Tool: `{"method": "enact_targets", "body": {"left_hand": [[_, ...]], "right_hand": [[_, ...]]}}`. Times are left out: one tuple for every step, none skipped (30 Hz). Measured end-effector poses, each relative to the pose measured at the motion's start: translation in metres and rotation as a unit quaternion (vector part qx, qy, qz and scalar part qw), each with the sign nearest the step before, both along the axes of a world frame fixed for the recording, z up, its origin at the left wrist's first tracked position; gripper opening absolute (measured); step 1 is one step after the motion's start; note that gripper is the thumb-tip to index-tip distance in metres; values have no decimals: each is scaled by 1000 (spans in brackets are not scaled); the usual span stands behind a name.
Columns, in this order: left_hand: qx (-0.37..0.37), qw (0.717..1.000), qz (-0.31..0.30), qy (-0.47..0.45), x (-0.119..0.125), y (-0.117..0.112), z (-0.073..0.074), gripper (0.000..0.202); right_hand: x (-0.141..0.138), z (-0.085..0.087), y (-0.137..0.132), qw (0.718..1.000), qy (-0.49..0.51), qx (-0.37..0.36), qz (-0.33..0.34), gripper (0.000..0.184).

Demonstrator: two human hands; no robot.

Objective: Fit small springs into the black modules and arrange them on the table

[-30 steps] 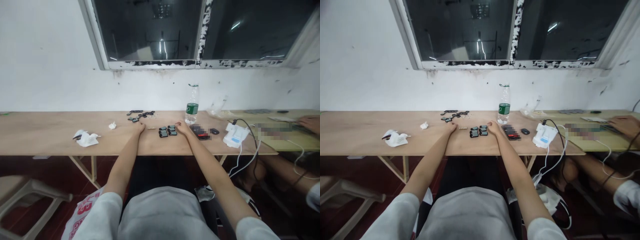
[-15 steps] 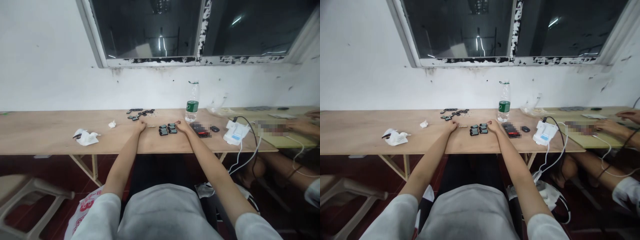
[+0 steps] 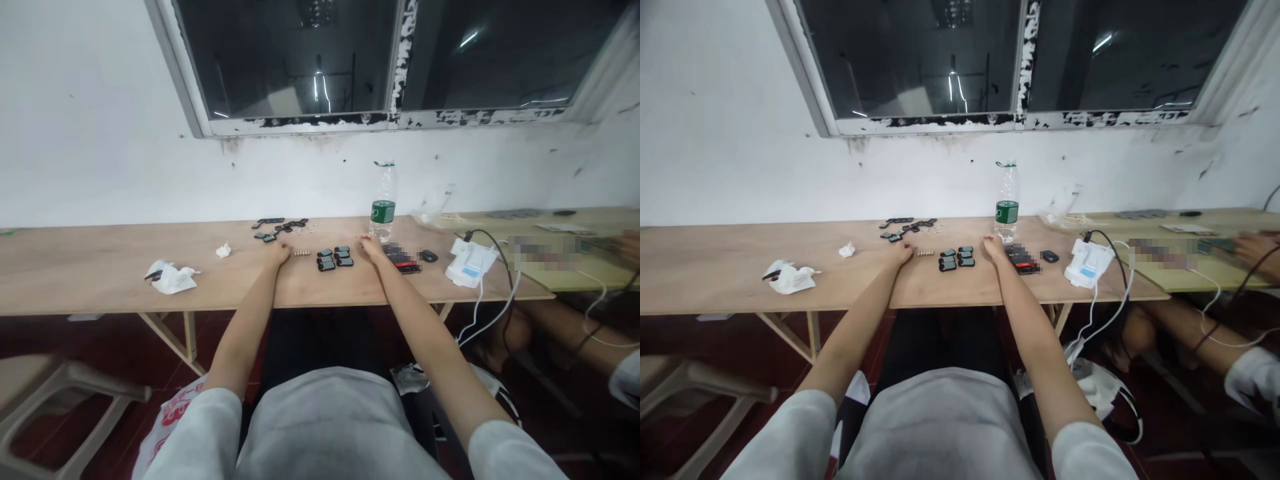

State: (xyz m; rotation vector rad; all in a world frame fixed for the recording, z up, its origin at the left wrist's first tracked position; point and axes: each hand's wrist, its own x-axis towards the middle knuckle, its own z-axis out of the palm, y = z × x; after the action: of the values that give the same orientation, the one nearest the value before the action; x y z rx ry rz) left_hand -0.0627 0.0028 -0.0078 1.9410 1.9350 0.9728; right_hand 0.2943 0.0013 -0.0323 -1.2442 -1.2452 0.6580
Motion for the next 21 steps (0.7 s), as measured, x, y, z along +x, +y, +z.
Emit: {"method": "enact_targets", "body": {"left_hand": [[-1, 1000, 0, -3, 0, 0, 0, 20], [-1, 1000, 0, -5, 0, 0, 0, 20], [-1, 1000, 0, -8, 0, 0, 0, 21], [0, 1000, 0, -9, 0, 1, -1, 22], [2, 1000, -1, -10, 0, 1, -1, 22], [3, 1000, -4, -10, 0, 1, -1, 21], [4, 1000, -6, -11, 0, 2, -1, 21], [4, 1000, -8, -11, -1, 2, -1, 19], [4, 1000, -8, -13, -1, 2, -2, 18], [4, 1000, -8, -14, -1, 2, -2, 17], [4, 1000, -8, -16, -1, 2, -2, 16], [3, 1000, -7, -17, -1, 2, -2, 16], [4, 1000, -8, -17, -1, 2, -2, 16], [4, 1000, -10, -17, -1, 1, -2, 16], [4, 1000, -11, -17, -1, 1, -1, 16], [4, 1000, -12, -19, -1, 1, -1, 16], [2, 1000, -11, -24, -2, 1, 0, 15], [-2, 999, -12, -31, -2, 1, 1, 14], [-7, 999, -14, -39, -2, 1, 2, 13], [-12, 999, -15, -46, -3, 1, 3, 12], [-18, 998, -17, -52, -4, 1, 3, 11]], "right_hand": [[0, 1, 0, 1000, 21, -10, 5, 12], [0, 1, -1, 999, 42, -20, 8, 12], [0, 2, -2, 998, 58, -28, 9, 12], [0, 2, -2, 997, 64, -31, 11, 11], [0, 2, -2, 997, 66, -32, 12, 10], [0, 2, -2, 997, 67, -32, 11, 8], [1, 2, -1, 997, 68, -31, 8, 6], [2, 2, -1, 997, 69, -30, 5, 4], [2, 2, 0, 997, 72, -29, 2, 3], [3, 2, 1, 997, 74, -28, -2, 2], [4, 3, 2, 997, 76, -27, -5, 2], [5, 3, 3, 997, 78, -27, -8, 3], [5, 3, 3, 996, 78, -28, -11, 3], [6, 3, 4, 996, 78, -29, -12, 3], [6, 3, 4, 996, 79, -31, -15, 2], [5, 3, 3, 996, 78, -33, -17, 3], [4, 3, 2, 997, 72, -33, -18, 4], [2, 3, 1, 998, 57, -29, -16, 6], [0, 3, 0, 999, 33, -20, -12, 9], [-3, 3, -2, 1000, 2, -7, -4, 12], [-6, 2, -3, 999, -33, 9, 8, 14]]}}
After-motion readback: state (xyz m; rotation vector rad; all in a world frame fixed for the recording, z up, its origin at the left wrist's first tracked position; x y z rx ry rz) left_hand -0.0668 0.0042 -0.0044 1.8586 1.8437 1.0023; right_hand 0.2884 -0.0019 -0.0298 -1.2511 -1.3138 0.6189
